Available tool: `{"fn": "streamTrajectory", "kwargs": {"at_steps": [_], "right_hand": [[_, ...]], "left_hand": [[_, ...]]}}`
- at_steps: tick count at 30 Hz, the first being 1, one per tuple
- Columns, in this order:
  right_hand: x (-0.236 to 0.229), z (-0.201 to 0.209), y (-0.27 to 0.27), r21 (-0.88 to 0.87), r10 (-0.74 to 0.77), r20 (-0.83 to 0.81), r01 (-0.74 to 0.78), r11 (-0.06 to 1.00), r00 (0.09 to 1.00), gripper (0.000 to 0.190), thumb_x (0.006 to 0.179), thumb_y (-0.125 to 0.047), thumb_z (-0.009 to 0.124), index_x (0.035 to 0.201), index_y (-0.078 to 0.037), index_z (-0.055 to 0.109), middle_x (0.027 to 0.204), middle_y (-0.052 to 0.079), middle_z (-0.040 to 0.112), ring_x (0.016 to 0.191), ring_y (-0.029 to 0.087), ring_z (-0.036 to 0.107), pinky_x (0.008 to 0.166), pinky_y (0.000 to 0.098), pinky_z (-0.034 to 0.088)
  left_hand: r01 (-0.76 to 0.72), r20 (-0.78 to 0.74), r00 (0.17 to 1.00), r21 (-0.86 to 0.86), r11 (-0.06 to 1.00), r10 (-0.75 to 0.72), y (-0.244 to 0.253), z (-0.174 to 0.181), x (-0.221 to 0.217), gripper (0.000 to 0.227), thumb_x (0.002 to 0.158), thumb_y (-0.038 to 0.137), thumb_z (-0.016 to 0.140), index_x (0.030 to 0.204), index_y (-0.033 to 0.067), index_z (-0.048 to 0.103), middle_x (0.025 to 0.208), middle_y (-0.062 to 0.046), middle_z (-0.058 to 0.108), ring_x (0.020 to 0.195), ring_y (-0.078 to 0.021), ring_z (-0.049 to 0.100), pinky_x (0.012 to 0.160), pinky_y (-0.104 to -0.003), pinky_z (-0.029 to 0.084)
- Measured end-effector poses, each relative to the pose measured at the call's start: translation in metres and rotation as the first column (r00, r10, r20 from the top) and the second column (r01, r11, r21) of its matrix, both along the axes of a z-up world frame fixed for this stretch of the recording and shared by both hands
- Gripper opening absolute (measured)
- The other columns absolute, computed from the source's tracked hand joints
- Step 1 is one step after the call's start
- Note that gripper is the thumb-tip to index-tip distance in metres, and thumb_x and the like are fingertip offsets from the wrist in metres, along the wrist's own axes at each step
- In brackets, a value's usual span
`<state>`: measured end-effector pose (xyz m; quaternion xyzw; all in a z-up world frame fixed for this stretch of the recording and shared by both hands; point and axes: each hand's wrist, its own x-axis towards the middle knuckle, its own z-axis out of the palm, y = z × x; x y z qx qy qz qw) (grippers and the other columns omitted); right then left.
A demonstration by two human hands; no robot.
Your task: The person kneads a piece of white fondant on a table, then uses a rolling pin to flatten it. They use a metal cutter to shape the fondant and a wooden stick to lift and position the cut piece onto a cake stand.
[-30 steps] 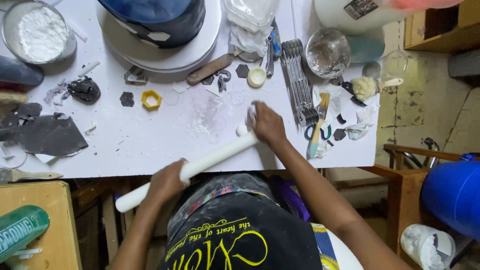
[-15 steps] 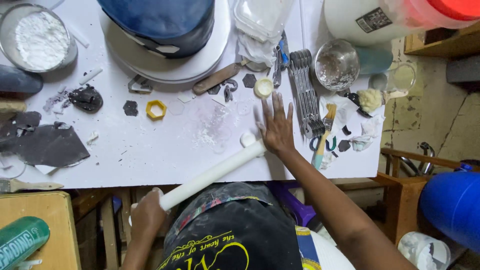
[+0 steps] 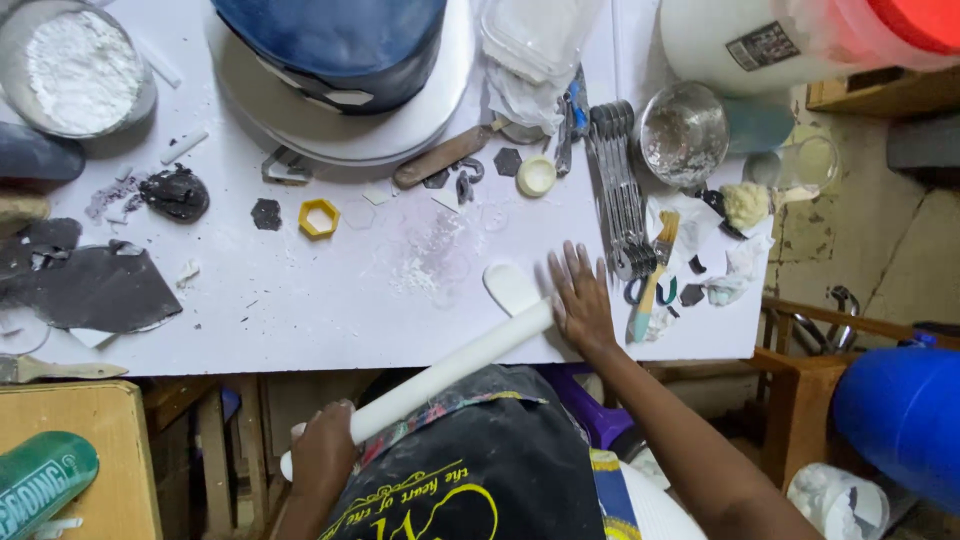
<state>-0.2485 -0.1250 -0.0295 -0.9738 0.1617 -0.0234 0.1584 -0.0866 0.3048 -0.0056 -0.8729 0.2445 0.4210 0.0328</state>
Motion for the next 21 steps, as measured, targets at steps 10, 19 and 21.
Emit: {"fn": "streamTrajectory", "kwargs": {"at_steps": [10, 19, 21], "right_hand": [[0.177, 0.002, -0.032, -0.126, -0.178, 0.076, 0.187, 0.974, 0.981, 0.073, 0.114, -0.052, 0.033, 0.167, -0.016, -0.003, 0.175, 0.009, -0.005, 0.164, 0.023, 0.0, 0.134, 0.0571, -0.001], [0.058, -0.003, -0.01, -0.015, -0.106, 0.103, 0.108, 0.994, 0.989, 0.06, 0.112, -0.045, 0.014, 0.167, -0.02, 0.005, 0.175, 0.003, 0.007, 0.163, 0.021, 0.006, 0.132, 0.059, 0.003], [0.007, -0.007, 0.0, -0.002, 0.004, 0.127, -0.004, 1.0, 0.992, 0.054, 0.113, -0.036, 0.022, 0.165, -0.019, 0.026, 0.173, 0.008, 0.019, 0.162, 0.031, 0.013, 0.129, 0.06, 0.008]], "left_hand": [[-0.068, 0.356, 0.931, -0.064, 0.996, 0.086, 0.008, -0.017, 0.071, 0.039, 0.068, 0.029, 0.088, 0.094, 0.0076, 0.067, 0.091, -0.011, 0.073, 0.09, -0.0368, 0.071, 0.075, -0.055, 0.053], [-0.016, 0.156, 0.986, -0.211, 0.977, 0.05, -0.011, 0.001, 0.028, 0.023, 0.078, 0.026, 0.077, 0.095, 0.0179, 0.064, 0.089, -0.007, 0.071, 0.083, -0.0347, 0.071, 0.069, -0.054, 0.052], [-0.189, -0.202, 0.97, -0.283, 0.94, 0.135, -0.019, -0.002, 0.008, 0.052, 0.076, 0.014, 0.08, 0.126, 0.0246, 0.067, 0.111, -0.003, 0.078, 0.098, -0.0265, 0.076, 0.076, -0.046, 0.06]]}}
